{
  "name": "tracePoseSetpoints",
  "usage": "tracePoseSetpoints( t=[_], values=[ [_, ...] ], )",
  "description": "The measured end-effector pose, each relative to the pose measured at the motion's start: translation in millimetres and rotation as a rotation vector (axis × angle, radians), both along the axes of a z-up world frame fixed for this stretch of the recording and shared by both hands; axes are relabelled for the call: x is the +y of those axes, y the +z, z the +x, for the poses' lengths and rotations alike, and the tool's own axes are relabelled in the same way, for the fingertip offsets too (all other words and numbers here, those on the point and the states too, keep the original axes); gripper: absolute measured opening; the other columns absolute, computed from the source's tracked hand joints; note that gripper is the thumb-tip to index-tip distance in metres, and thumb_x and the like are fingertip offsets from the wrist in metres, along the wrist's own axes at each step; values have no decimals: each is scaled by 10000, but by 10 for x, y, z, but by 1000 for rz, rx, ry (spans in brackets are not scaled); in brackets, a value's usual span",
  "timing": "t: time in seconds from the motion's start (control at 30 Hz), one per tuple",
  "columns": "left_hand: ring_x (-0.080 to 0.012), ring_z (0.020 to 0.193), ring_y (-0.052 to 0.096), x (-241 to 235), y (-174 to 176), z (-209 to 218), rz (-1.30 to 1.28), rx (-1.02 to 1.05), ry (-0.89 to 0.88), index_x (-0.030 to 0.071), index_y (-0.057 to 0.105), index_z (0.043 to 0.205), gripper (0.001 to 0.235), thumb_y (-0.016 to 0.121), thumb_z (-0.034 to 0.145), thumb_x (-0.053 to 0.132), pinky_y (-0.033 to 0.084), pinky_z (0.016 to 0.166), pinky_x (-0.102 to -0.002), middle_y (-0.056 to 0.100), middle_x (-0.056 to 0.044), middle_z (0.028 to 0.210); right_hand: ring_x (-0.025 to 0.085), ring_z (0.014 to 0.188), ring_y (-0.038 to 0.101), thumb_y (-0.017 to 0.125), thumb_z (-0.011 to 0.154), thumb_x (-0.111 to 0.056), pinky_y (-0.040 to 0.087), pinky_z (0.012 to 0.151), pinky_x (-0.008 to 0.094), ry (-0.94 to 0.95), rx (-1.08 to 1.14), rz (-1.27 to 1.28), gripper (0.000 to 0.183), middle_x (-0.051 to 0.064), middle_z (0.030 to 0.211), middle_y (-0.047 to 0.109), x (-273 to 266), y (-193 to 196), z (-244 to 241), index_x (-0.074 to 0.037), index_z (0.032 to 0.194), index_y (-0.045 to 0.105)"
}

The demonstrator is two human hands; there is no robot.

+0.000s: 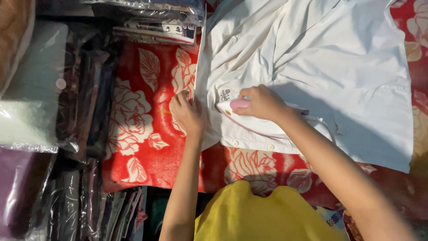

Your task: The person irons a white button-up shirt laid on a padded ironing surface. They smooth the fabric by hand, run a steam iron across the body and front panels, lift and reposition the shirt to iron the reverse side, and continue pressing the fabric flat.

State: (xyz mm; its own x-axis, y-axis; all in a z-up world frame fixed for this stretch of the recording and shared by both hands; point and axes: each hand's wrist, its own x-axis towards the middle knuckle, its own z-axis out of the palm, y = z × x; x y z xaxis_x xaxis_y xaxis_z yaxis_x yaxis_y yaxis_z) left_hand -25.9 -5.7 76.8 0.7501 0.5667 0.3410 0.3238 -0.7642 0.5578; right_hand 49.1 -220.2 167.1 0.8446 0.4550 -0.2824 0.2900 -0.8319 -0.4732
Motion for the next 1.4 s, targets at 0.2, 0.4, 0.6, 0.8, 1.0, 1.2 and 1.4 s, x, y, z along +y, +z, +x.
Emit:
tracePoseSetpoints(
  t=[0.2, 0.4, 0.6, 0.8, 1.0, 1.2, 1.4],
  values=[
    [-214, 865, 643, -123, -119, 92, 160, 160, -260, 233, 682, 875, 172, 746, 793, 370, 412, 815, -414, 656, 39, 837, 416, 946, 734, 838, 760, -512, 593, 783, 501, -97, -42, -72, 419, 184, 944, 771, -33, 74, 81, -232, 1064, 770],
    [-295, 761, 694, -131, -360, 26, -78, 31, -109, 164, 630, 851, 198, 629, 978, 316, 426, 771, -420, 679, -46, 770, 403, 879, 739, 869, 731, -495, 583, 711, 475, -108, -126, 0, 390, 176, 851, 763, -15, 140, -19, -216, 990, 785],
    [-281, 720, 689, -161, -332, 24, -70, -42, -78, 163, 619, 834, 180, 663, 957, 288, 429, 732, -401, 658, -35, 725, 442, 869, 726, 880, 708, -423, 571, 717, 536, 1, -130, 75, 373, 196, 866, 765, 99, -45, 26, -187, 984, 794],
    [-250, 825, 670, -187, -125, -161, -14, -94, -179, 133, 572, 1099, 261, 693, 906, 262, 458, 774, -395, 661, -35, 847, 367, 831, 746, 855, 724, -508, 582, 648, 417, -13, -153, 52, 373, 121, 843, 777, 249, -38, 5, -245, 987, 826],
    [-234, 809, 631, -157, -334, -364, -73, -113, -196, 118, 565, 1129, 295, 705, 882, 194, 435, 758, -385, 624, -24, 846, 452, 834, 729, 889, 699, -430, 572, 657, 500, 22, -139, 133, 437, 189, 860, 768, 311, -98, 40, -142, 1022, 826],
    [-233, 818, 621, -149, -299, -361, -106, -154, -230, 112, 550, 1122, 384, 726, 807, 243, 420, 786, -388, 610, -18, 847, 441, 882, 722, 859, 749, -447, 581, 693, 496, 3, -165, 92, 402, 176, 889, 768, 396, -123, 81, -184, 1050, 822],
    [-236, 778, 613, -150, -226, -358, -124, -155, -224, 118, 561, 1080, 370, 741, 765, 188, 406, 775, -389, 599, -10, 813, 391, 865, 738, 861, 758, -516, 594, 705, 450, -70, -184, 7, 458, 154, 884, 771, 430, 144, 12, -198, 1085, 816]
  ],
)
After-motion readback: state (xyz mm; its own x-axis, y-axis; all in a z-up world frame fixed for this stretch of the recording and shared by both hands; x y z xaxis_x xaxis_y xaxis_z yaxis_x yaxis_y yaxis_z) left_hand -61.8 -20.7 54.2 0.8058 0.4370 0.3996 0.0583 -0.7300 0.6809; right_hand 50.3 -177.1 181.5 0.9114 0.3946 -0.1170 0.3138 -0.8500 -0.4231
